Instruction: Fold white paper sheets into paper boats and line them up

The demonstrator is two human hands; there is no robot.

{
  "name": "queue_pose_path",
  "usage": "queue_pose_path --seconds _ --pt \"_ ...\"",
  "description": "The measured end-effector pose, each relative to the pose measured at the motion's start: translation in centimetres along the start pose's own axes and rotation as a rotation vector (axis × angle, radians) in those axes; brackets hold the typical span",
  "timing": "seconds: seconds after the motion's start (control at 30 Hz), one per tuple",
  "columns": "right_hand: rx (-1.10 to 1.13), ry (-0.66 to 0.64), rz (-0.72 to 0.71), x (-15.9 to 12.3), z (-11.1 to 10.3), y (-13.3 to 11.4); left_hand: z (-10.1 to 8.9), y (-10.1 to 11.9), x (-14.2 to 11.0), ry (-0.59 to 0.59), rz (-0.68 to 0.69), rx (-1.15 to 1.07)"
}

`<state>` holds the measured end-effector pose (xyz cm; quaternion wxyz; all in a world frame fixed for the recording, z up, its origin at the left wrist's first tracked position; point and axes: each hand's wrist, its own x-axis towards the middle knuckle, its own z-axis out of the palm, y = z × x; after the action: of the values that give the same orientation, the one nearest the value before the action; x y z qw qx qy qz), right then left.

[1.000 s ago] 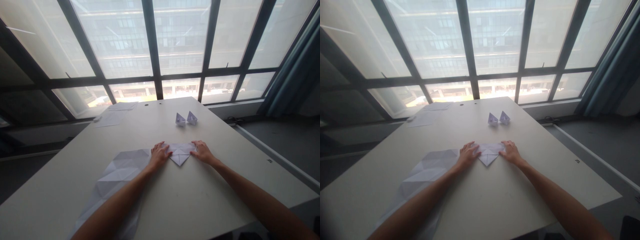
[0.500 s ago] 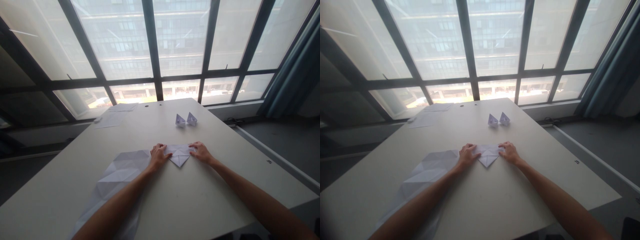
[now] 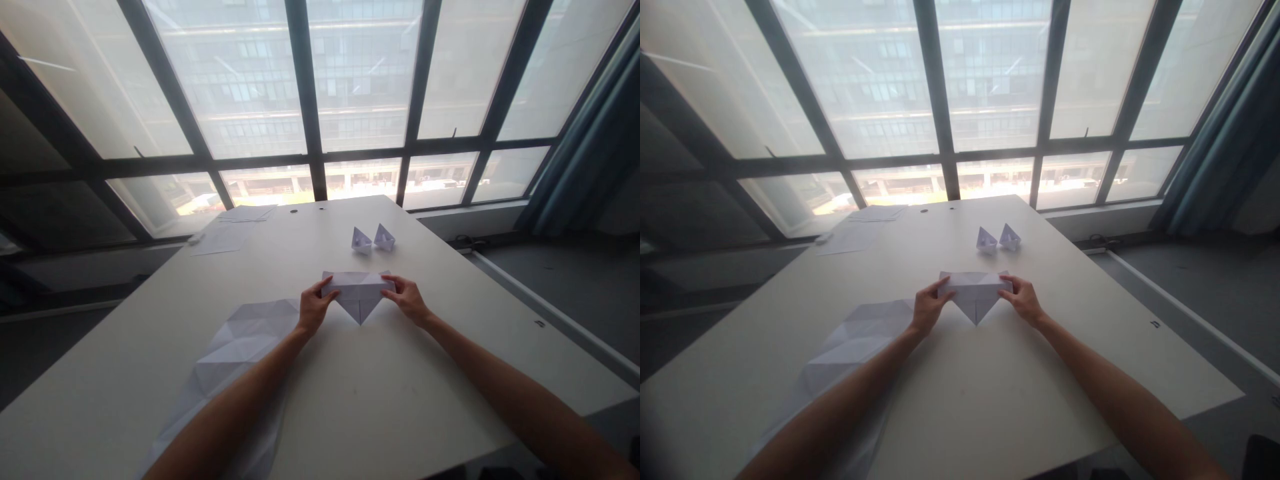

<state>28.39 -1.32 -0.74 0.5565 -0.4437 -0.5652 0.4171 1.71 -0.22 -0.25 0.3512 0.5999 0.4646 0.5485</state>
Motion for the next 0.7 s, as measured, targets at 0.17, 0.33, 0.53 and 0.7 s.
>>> queue_pose_path --seconds 0.17,0.33,0.53,0.7 --pt "-0.013 0.049 -0.020 0.1 -0.2 0.0 -0.1 -0.2 0.2 0.040 0.011 0.030" --pt "-0.125 0.083 -0.105 0.0 -0.4 -0.4 -0.3 0.7 -0.1 0.105 0.124 0.311" --pt "-0.240 0.146 -0.235 0.1 -0.5 -0.9 -0.4 1.4 -0.3 0.076 0.218 0.233" --pt "-0.069 0.153 -0.125 0.3 -0.3 -0.7 -0.5 0.7 -0.1 0.072 0.142 0.141"
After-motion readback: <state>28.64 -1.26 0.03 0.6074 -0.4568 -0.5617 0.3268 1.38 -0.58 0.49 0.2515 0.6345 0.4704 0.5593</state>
